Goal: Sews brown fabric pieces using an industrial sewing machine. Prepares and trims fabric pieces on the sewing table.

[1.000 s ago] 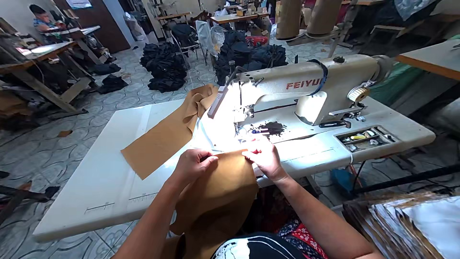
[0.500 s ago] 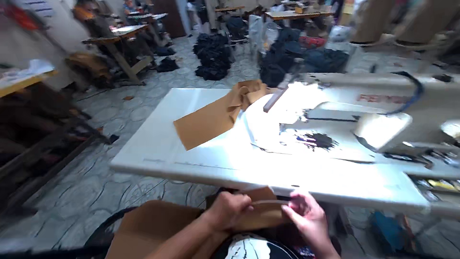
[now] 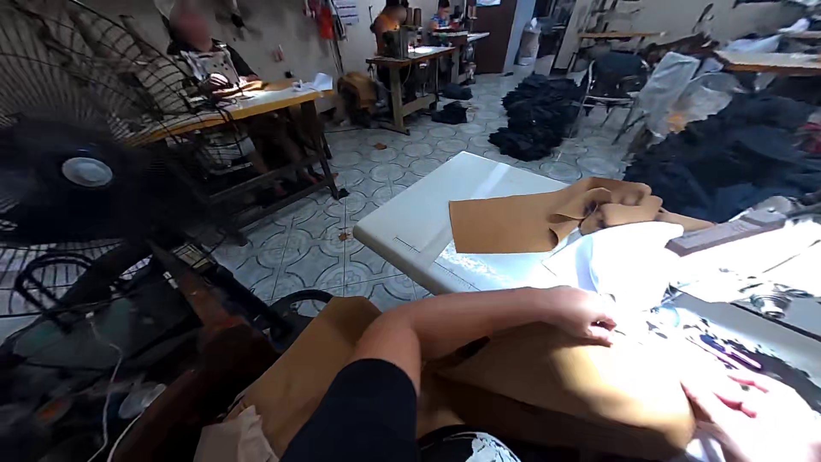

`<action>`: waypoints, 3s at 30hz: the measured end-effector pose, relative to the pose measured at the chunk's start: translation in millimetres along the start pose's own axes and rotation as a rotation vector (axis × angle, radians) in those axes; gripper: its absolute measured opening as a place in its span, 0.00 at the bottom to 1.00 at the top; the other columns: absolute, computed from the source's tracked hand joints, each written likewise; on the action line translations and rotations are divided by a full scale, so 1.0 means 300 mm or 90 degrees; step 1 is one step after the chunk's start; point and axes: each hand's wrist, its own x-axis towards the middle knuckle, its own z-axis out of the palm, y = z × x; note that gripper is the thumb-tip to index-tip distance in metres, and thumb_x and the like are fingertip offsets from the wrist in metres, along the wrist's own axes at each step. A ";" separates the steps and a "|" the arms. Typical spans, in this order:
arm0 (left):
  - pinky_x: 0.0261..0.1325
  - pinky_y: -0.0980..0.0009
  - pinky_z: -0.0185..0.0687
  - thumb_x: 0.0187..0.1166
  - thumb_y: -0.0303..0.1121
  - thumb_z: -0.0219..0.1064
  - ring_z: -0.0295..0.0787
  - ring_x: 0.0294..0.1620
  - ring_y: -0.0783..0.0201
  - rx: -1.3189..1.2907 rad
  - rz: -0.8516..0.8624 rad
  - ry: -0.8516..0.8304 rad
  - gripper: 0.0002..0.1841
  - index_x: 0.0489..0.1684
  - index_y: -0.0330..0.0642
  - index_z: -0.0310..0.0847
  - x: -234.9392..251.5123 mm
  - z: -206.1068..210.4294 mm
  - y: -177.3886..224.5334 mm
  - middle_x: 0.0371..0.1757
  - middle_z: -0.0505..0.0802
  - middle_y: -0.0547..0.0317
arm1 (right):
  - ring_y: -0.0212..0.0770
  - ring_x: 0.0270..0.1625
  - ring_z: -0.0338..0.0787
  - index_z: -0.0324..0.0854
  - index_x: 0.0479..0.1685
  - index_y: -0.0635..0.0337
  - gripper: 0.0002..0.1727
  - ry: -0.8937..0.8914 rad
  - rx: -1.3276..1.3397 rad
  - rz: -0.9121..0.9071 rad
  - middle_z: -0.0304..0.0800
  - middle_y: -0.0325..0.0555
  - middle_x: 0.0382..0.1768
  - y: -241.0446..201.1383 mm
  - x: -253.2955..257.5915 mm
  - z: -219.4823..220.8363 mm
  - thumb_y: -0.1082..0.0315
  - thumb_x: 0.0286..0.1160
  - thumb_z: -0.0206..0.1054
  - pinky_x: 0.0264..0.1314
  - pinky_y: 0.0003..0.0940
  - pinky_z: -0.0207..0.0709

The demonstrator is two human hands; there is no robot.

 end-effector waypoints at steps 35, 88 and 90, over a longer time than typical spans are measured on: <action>0.76 0.37 0.70 0.88 0.44 0.48 0.78 0.80 0.40 0.164 -0.072 0.326 0.27 0.72 0.33 0.82 0.050 0.338 0.154 0.77 0.84 0.40 | 0.55 0.57 0.92 0.94 0.47 0.61 0.11 -0.121 -0.087 -0.114 0.95 0.54 0.49 0.040 0.074 0.007 0.76 0.74 0.67 0.65 0.55 0.79; 0.84 0.42 0.61 0.91 0.58 0.38 0.68 0.88 0.54 0.057 -0.084 0.045 0.35 0.91 0.51 0.62 0.224 0.090 -0.117 0.88 0.74 0.57 | 0.56 0.84 0.72 0.89 0.65 0.53 0.20 -0.227 -0.273 0.179 0.83 0.54 0.74 0.019 0.279 0.140 0.53 0.86 0.60 0.84 0.57 0.62; 0.83 0.44 0.65 0.91 0.58 0.38 0.71 0.87 0.55 0.061 -0.071 0.070 0.35 0.90 0.49 0.64 0.229 0.096 -0.129 0.88 0.75 0.57 | 0.56 0.84 0.72 0.89 0.66 0.52 0.21 -0.224 -0.268 0.181 0.84 0.53 0.73 0.028 0.280 0.143 0.53 0.86 0.60 0.84 0.57 0.62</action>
